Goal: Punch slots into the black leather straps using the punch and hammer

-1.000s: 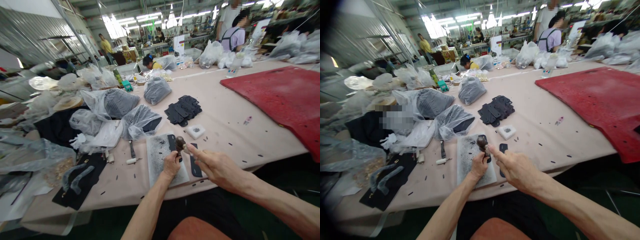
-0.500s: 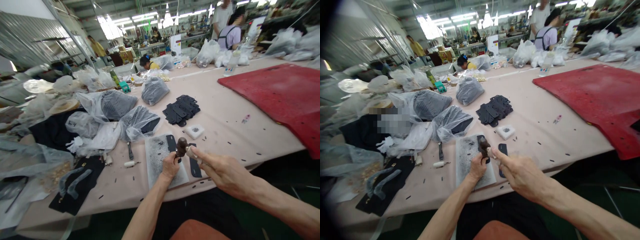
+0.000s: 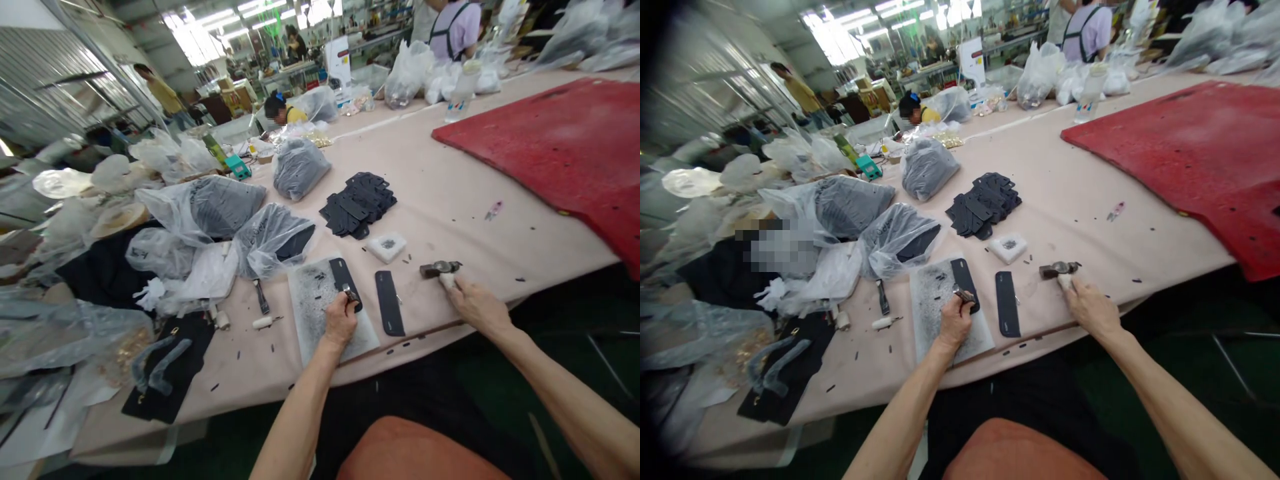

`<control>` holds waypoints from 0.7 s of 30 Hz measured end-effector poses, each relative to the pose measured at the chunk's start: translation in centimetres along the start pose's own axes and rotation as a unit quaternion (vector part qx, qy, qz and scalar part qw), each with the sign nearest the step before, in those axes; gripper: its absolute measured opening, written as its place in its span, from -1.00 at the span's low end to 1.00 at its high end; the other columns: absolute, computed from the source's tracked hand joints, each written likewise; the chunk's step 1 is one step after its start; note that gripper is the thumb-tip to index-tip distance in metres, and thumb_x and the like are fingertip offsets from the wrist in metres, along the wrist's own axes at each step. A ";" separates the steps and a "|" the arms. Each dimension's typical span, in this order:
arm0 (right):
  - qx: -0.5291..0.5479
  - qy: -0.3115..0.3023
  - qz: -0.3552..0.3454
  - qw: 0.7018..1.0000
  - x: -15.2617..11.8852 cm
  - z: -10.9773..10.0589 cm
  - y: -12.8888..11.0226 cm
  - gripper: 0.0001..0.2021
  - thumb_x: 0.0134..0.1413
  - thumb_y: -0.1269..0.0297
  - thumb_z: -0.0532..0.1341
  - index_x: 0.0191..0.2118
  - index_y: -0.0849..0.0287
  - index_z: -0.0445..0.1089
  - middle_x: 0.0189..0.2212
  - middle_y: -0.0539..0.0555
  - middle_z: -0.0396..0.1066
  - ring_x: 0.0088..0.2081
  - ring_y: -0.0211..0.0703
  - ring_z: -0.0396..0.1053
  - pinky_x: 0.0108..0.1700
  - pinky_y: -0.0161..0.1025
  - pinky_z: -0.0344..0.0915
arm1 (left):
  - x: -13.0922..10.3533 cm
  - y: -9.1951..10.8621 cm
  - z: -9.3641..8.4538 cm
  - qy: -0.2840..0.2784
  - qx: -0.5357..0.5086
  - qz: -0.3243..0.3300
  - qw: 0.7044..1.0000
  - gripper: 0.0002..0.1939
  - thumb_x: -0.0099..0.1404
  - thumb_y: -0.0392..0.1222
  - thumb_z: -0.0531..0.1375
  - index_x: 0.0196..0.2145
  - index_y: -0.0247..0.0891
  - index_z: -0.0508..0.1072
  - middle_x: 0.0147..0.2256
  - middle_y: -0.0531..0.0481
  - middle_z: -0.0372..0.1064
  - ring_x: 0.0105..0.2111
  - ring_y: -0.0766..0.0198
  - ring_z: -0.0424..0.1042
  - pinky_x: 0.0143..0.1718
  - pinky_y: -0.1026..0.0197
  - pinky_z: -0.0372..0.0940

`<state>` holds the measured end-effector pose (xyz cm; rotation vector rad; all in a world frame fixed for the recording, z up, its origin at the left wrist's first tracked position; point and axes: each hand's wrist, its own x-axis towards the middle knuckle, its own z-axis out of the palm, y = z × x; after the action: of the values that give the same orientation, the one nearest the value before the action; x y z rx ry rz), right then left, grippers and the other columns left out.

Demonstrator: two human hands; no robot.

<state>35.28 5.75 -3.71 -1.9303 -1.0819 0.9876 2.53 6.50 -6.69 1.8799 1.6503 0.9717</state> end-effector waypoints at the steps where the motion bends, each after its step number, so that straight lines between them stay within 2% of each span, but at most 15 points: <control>1: -0.033 0.019 -0.034 0.999 -0.1 0.7 -0.4 -0.59 -0.04 0.23 0.27 -0.01 0.18 0.44 -0.20 0.26 0.40 -0.24 0.01 0.37 -0.29 -0.18 0.27 | 0.0 0.0 0.0 0.000 -0.002 0.000 1.000 -0.86 0.27 -0.33 0.11 -0.26 -0.20 0.45 -0.27 -0.05 0.52 -0.22 0.20 0.51 -0.12 0.18 0.37; 3: -0.118 0.022 -0.119 0.986 -0.9 3.1 -2.1 -0.64 0.02 0.27 0.23 -0.03 0.21 0.44 -0.06 0.31 0.38 -0.06 0.08 0.32 -0.10 -0.12 0.24 | 0.1 0.0 0.0 0.000 -0.003 0.001 1.000 -0.84 0.27 -0.33 0.11 -0.24 -0.20 0.45 -0.26 -0.05 0.53 -0.21 0.20 0.51 -0.11 0.17 0.37; 5: -0.154 -0.047 -0.171 0.972 -2.1 6.6 -4.1 -0.71 0.12 0.27 0.15 -0.07 0.22 0.45 -0.10 0.27 0.44 -0.05 0.04 0.34 -0.01 -0.14 0.21 | 0.2 0.0 0.0 0.001 0.001 0.002 1.000 -0.83 0.26 -0.33 0.11 -0.22 -0.21 0.45 -0.24 -0.06 0.54 -0.20 0.19 0.52 -0.10 0.15 0.38; 7: -0.129 -0.152 -0.145 0.969 -3.2 10.7 -6.0 -0.74 0.15 0.26 0.11 -0.14 0.19 0.48 -0.21 0.16 0.50 -0.14 -0.06 0.40 -0.07 -0.23 0.24 | 0.2 0.0 0.0 0.004 0.007 0.003 1.000 -0.81 0.26 -0.33 0.10 -0.20 -0.22 0.46 -0.21 -0.07 0.54 -0.16 0.19 0.51 -0.07 0.12 0.38; 9: -0.127 -0.187 -0.117 0.967 -3.8 14.2 -7.2 -0.77 0.12 0.31 0.12 -0.17 0.20 0.48 -0.24 0.15 0.52 -0.17 -0.08 0.42 -0.14 -0.28 0.22 | 0.1 0.1 -0.1 0.006 0.013 0.003 1.000 -0.79 0.26 -0.34 0.09 -0.19 -0.23 0.46 -0.20 -0.09 0.54 -0.14 0.18 0.51 -0.03 0.10 0.37; 11: -0.134 -0.188 -0.099 0.968 -3.9 16.5 -7.6 -0.79 0.05 0.39 0.14 -0.20 0.22 0.47 -0.29 0.17 0.51 -0.20 -0.07 0.42 -0.19 -0.28 0.19 | 0.1 0.2 -0.1 0.006 0.012 -0.001 1.000 -0.79 0.26 -0.34 0.09 -0.19 -0.23 0.47 -0.19 -0.09 0.54 -0.14 0.18 0.51 -0.02 0.10 0.37; 13: -0.138 -0.187 -0.089 0.969 -3.6 17.6 -7.4 -0.79 -0.03 0.45 0.15 -0.24 0.23 0.45 -0.35 0.17 0.50 -0.24 -0.06 0.42 -0.24 -0.28 0.16 | 0.1 0.4 -0.2 0.007 -0.001 -0.009 1.000 -0.80 0.25 -0.33 0.10 -0.21 -0.24 0.48 -0.21 -0.08 0.54 -0.15 0.19 0.51 -0.04 0.11 0.38; 15: -0.136 -0.191 -0.088 0.968 -3.2 17.7 -7.0 -0.80 -0.08 0.48 0.15 -0.27 0.23 0.44 -0.37 0.16 0.48 -0.27 -0.06 0.40 -0.26 -0.28 0.13 | 0.3 0.5 -0.3 0.021 -0.023 -0.036 0.999 -0.81 0.27 -0.30 0.09 -0.22 -0.24 0.49 -0.22 -0.08 0.55 -0.18 0.19 0.52 -0.07 0.13 0.40; 19: -0.118 -0.201 -0.088 0.969 -2.9 17.2 -6.5 -0.83 -0.09 0.48 0.15 -0.32 0.25 0.42 -0.39 0.15 0.46 -0.31 -0.09 0.37 -0.29 -0.29 0.11 | 0.8 -0.3 -0.6 0.111 -0.079 -0.150 0.979 -0.74 0.35 -0.16 0.03 -0.25 -0.28 0.48 -0.30 -0.11 0.56 -0.32 0.20 0.56 -0.27 0.18 0.44; 21: -0.099 -0.206 -0.086 0.970 -3.1 16.9 -6.3 -0.83 -0.08 0.47 0.14 -0.32 0.25 0.42 -0.42 0.11 0.44 -0.34 -0.13 0.35 -0.30 -0.30 0.12 | 0.7 -1.1 -1.0 0.138 -0.071 -0.159 0.975 -0.71 0.35 -0.12 0.02 -0.26 -0.31 0.48 -0.32 -0.12 0.56 -0.36 0.18 0.56 -0.33 0.19 0.44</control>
<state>17.32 9.04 -5.38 -1.7854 -1.6089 1.2547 1.11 7.28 -6.69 1.3787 1.9092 1.2152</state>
